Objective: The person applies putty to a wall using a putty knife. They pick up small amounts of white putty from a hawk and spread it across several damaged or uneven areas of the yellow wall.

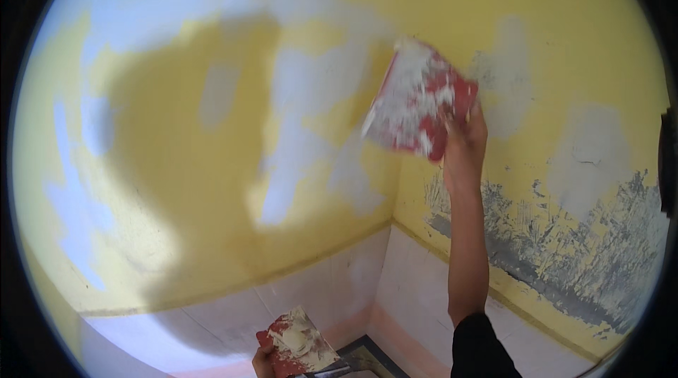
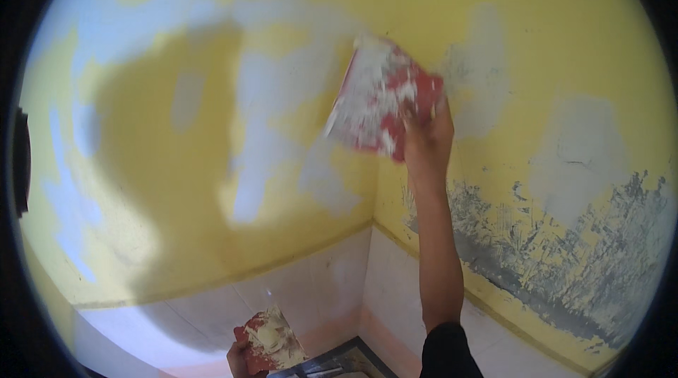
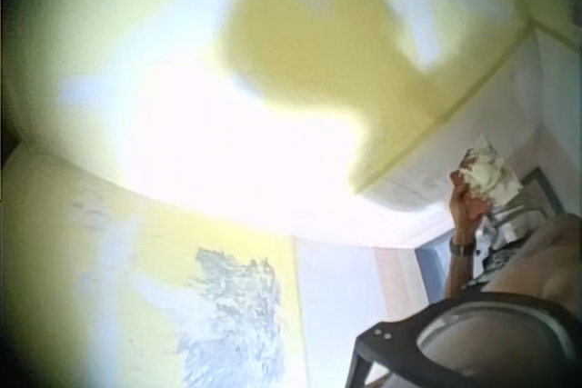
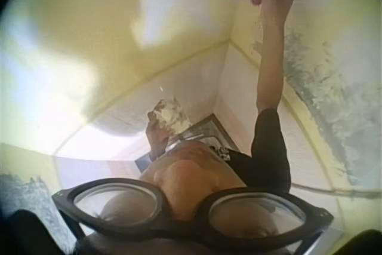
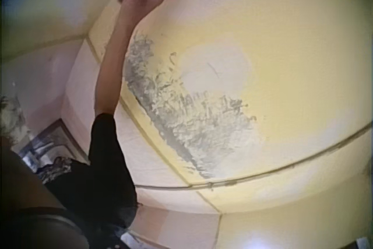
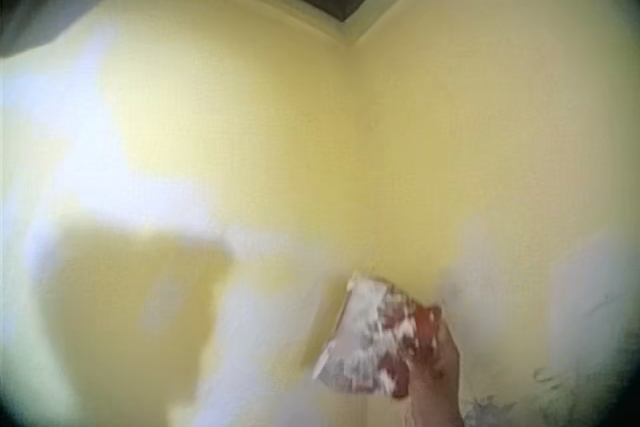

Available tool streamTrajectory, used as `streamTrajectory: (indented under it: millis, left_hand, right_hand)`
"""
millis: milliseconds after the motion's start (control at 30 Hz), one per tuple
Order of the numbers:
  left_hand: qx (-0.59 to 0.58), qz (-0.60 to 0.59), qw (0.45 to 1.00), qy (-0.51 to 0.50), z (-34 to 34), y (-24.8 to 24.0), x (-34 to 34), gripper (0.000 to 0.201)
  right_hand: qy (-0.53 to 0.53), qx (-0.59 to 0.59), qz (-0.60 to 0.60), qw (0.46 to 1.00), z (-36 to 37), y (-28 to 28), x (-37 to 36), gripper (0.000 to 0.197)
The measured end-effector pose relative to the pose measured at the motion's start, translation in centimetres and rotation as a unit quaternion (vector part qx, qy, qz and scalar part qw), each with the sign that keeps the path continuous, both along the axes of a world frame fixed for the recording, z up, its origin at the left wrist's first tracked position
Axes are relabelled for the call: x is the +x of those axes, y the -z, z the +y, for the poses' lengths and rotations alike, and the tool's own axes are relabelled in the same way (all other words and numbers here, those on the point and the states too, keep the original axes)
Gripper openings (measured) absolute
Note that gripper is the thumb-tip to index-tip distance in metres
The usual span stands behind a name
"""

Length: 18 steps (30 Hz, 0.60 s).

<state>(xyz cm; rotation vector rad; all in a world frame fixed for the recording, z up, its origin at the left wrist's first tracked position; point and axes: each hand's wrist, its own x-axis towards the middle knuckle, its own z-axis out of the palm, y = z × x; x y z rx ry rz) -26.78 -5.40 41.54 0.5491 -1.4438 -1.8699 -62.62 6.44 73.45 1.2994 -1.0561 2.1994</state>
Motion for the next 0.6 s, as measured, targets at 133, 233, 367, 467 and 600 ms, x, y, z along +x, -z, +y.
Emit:
streamTrajectory:
  millis: [133,233,367,467,600]
  left_hand:
    - [0.015,0.032,0.999,-0.033,-0.1,0.9,0.8,0.042]
    - [-0.023,0.034,0.998,-0.045,-0.3,1.8,1.5,0.045]
    - [0.049,0.071,0.996,-0.033,-0.2,1.5,1.0,0.049]
    - [0.187,0.099,0.977,-0.003,-0.6,1.4,1.0,0.047]
    - [0.059,0.029,0.997,-0.027,-0.2,2.0,1.5,0.043]
  right_hand:
    - [0.265,-0.012,0.156,0.951,-2.3,-6.0,-1.2,0.041]
    - [0.332,0.006,0.237,0.913,-4.4,-8.0,-1.0,0.037]
    - [0.433,0.03,0.246,0.867,-7.1,-9.9,-1.6,0.042]
    - [0.411,-0.032,0.342,0.845,-9.8,-10.2,-2.3,0.052]
    - [0.483,0.07,0.321,0.812,-10.5,-5.6,-0.4,0.049]
